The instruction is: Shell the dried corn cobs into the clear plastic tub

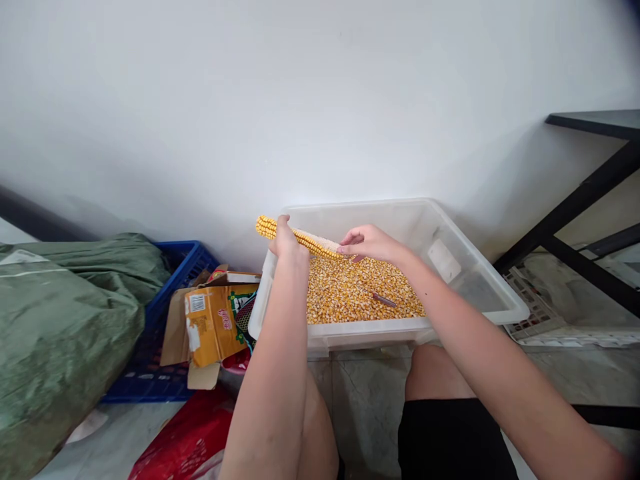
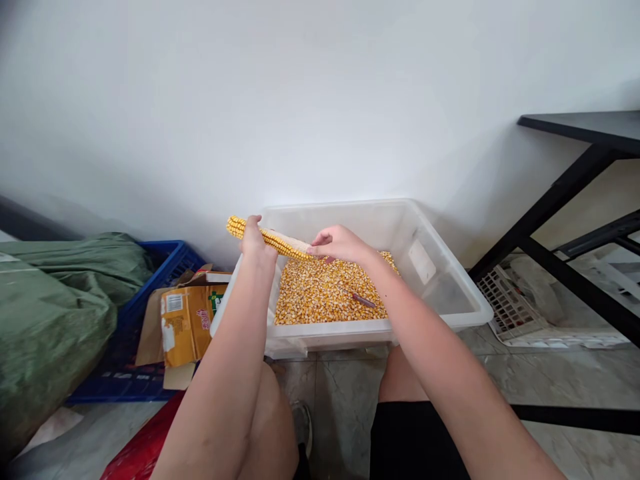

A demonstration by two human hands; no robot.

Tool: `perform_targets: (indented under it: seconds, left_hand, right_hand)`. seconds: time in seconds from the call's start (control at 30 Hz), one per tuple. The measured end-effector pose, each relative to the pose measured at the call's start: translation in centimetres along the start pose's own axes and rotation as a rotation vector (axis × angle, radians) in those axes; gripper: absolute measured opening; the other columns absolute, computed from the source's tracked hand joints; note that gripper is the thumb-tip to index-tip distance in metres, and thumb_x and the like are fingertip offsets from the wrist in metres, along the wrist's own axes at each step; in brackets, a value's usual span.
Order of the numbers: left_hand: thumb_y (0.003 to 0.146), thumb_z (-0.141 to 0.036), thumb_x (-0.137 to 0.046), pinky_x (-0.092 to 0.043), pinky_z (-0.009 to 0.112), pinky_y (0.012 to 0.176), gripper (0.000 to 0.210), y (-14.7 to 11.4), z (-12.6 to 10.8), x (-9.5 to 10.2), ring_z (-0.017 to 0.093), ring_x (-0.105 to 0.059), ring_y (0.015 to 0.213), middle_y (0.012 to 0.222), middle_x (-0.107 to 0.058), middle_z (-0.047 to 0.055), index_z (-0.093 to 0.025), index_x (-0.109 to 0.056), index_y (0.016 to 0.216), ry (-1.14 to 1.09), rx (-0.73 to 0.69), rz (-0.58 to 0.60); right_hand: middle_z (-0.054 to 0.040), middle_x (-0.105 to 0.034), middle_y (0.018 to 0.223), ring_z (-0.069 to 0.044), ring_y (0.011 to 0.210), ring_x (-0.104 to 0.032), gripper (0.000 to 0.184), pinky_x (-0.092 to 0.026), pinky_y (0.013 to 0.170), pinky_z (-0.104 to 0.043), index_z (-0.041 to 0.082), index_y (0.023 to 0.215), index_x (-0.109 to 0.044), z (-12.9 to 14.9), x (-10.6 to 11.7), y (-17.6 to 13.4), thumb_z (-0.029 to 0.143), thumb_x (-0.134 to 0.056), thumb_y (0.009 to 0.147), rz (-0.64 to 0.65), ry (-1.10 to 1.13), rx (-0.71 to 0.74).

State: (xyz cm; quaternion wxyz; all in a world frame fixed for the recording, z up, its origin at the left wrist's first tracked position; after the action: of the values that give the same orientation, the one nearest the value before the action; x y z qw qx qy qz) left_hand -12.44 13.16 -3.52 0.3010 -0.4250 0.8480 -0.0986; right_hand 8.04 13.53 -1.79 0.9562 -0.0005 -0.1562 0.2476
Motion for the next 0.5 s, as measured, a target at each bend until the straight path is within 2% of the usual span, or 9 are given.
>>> perform_targets:
  seconds: [0.13, 0.27, 0.4, 0.5]
  left_hand:
    - [0.063, -0.027, -0.072, -0.046, 0.025, 0.046, 0.037, -0.4, 0.0, 0.4, 0.014, -0.054, 0.061, 0.074, -0.052, 0.0, -0.022, -0.044, 0.088, -0.044, -0.012, -0.066]
    - [0.064, -0.027, -0.073, -0.045, 0.025, 0.045, 0.036, -0.7, -0.1, 0.4, 0.014, -0.053, 0.06, 0.072, -0.051, -0.001, -0.022, -0.044, 0.086, -0.075, -0.036, -0.075]
    - [0.065, -0.027, -0.072, -0.044, 0.025, 0.045, 0.034, -0.5, -0.1, 0.1, 0.014, -0.053, 0.059, 0.071, -0.052, 0.0, -0.022, -0.045, 0.086, -0.09, -0.027, -0.049]
    - [0.065, -0.027, -0.073, -0.045, 0.026, 0.047, 0.037, -0.5, 0.0, 0.0, 0.015, -0.054, 0.061, 0.073, -0.053, 0.0, -0.022, -0.045, 0.089, -0.082, -0.015, -0.037]
  right_hand:
    - [-0.0058, -0.069, 0.069, -0.017, 0.067, -0.067, 0.024, -0.057, 0.064, -0.03, 0.015, 0.07, -0.071, 0.0, -0.1, 0.0, 0.038, -0.076, 0.076, -0.072, -0.059, -0.011]
    - [-0.0034, -0.067, 0.061, -0.016, 0.059, -0.062, 0.027, -0.049, 0.063, -0.031, 0.015, 0.07, -0.072, 1.2, 0.9, 0.0, 0.039, -0.068, 0.082, -0.22, -0.39, 0.085]
    - [-0.0078, -0.074, 0.083, -0.017, 0.076, -0.067, 0.014, -0.05, 0.075, -0.031, 0.015, 0.086, -0.074, 1.0, 2.6, 0.1, 0.023, -0.064, 0.083, -0.32, -0.465, 0.107]
    - [-0.0103, -0.075, 0.102, -0.019, 0.094, -0.068, 0.019, -0.05, 0.087, -0.032, 0.015, 0.096, -0.073, 0.3, 4.0, 0.2, 0.013, -0.062, 0.081, -0.391, -0.442, 0.077]
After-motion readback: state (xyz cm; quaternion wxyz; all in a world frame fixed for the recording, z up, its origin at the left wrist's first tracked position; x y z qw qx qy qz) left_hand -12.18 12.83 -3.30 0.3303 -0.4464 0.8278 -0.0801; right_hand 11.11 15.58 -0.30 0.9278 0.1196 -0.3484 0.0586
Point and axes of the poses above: each hand's wrist, its own y-axis towards the middle knuckle, its own x-axis out of the back of the hand, z = x × y, the point moved 9 cm from there along y, towards the middle knuckle
